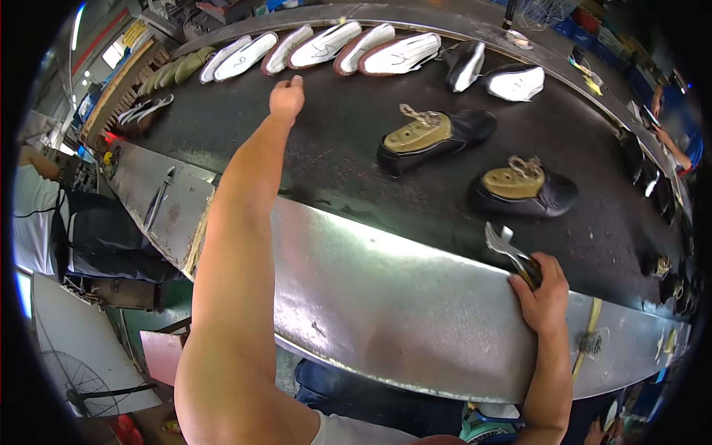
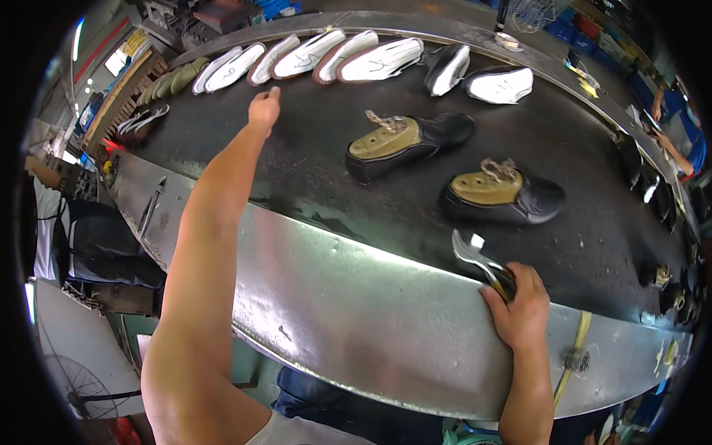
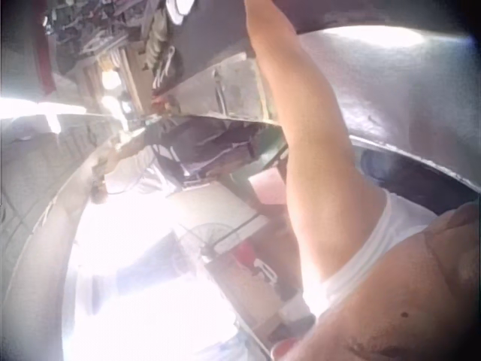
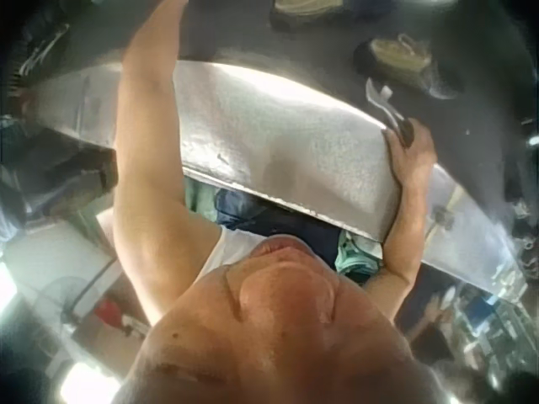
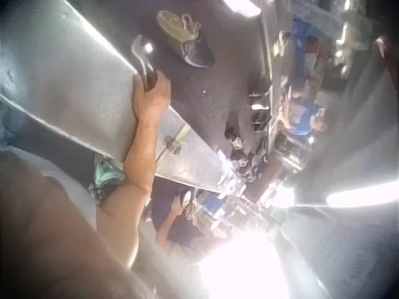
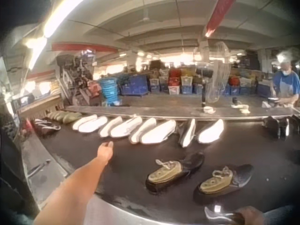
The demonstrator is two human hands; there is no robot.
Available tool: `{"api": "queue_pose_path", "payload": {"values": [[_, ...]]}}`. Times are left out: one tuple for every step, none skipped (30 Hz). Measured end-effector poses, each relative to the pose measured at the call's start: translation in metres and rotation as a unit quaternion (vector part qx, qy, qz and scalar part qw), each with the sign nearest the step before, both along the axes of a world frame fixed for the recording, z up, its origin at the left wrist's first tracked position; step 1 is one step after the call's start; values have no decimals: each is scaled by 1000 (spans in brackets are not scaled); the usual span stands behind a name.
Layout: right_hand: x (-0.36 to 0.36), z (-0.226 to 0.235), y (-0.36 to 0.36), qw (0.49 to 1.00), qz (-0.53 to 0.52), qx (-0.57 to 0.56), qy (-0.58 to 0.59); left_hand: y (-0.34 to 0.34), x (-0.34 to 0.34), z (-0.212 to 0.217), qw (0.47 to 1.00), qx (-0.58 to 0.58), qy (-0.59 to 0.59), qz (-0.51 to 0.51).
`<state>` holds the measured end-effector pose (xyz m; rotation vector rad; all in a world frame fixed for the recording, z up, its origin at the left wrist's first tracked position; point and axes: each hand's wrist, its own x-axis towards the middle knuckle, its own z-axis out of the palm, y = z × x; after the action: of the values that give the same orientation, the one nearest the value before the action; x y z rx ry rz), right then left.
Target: The person pulls shoe uppers over shoe lasts and secures them using lasting pliers, working on a conveyor belt line.
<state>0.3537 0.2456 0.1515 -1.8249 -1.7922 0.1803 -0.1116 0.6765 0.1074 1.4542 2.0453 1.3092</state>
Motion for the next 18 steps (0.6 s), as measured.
{"api": "queue_pose_path", "payload": {"values": [[-2, -1, 1, 1000, 7, -5, -1, 13, -21, -8, 999, 16, 4, 38], [-2, -2, 1, 1000, 0, -5, 0, 27, -34, -15, 999, 27, 12, 39], [-2, -3, 1, 1000, -7, -7, 1, 40, -42, -20, 997, 43, 22, 53], [-1, -4, 1, 1000, -5, -14, -3, 51, -48, -27, 997, 41, 27, 52], [1, -4, -2, 1000, -16, -15, -14, 59, -34, -28, 998, 37, 26, 41], [1, -5, -3, 1000, -15, -12, -18, 73, -45, -29, 998, 48, 20, 45], [1, -6, -3, 1000, -12, -17, -18, 87, -54, -29, 997, 58, 14, 49], [3, -8, -5, 999, -25, -27, -21, 95, -43, -29, 998, 42, -2, 52], [3, -10, -5, 999, -30, -35, -15, 109, -60, -29, 998, 36, 14, 43], [2, -12, -3, 999, -25, -42, -13, 119, -75, -32, 997, 45, -1, 56], [1, -14, -2, 998, -32, -48, -14, 126, -72, -31, 997, 51, -20, 63], [0, -13, -1, 998, -35, -50, -16, 129, -65, -27, 997, 44, -46, 51], [-1, -13, 0, 998, -37, -51, -17, 130, -57, -25, 996, 37, -72, 39], [0, -16, 0, 998, -34, -46, -21, 139, -66, -19, 997, 22, -73, -15], [0, -15, -2, 997, -43, -54, -24, 137, -49, -11, 997, -7, -80, 9], [1, -14, -2, 997, -50, -50, -35, 130, -33, -3, 998, -44, -37, 9], [-1, -14, -2, 997, -53, -42, -43, 123, -23, 5, 997, -75, 9, 11], [-3, -14, -1, 996, -58, -43, -45, 125, -15, 2, 997, -76, 8, 6]]}}
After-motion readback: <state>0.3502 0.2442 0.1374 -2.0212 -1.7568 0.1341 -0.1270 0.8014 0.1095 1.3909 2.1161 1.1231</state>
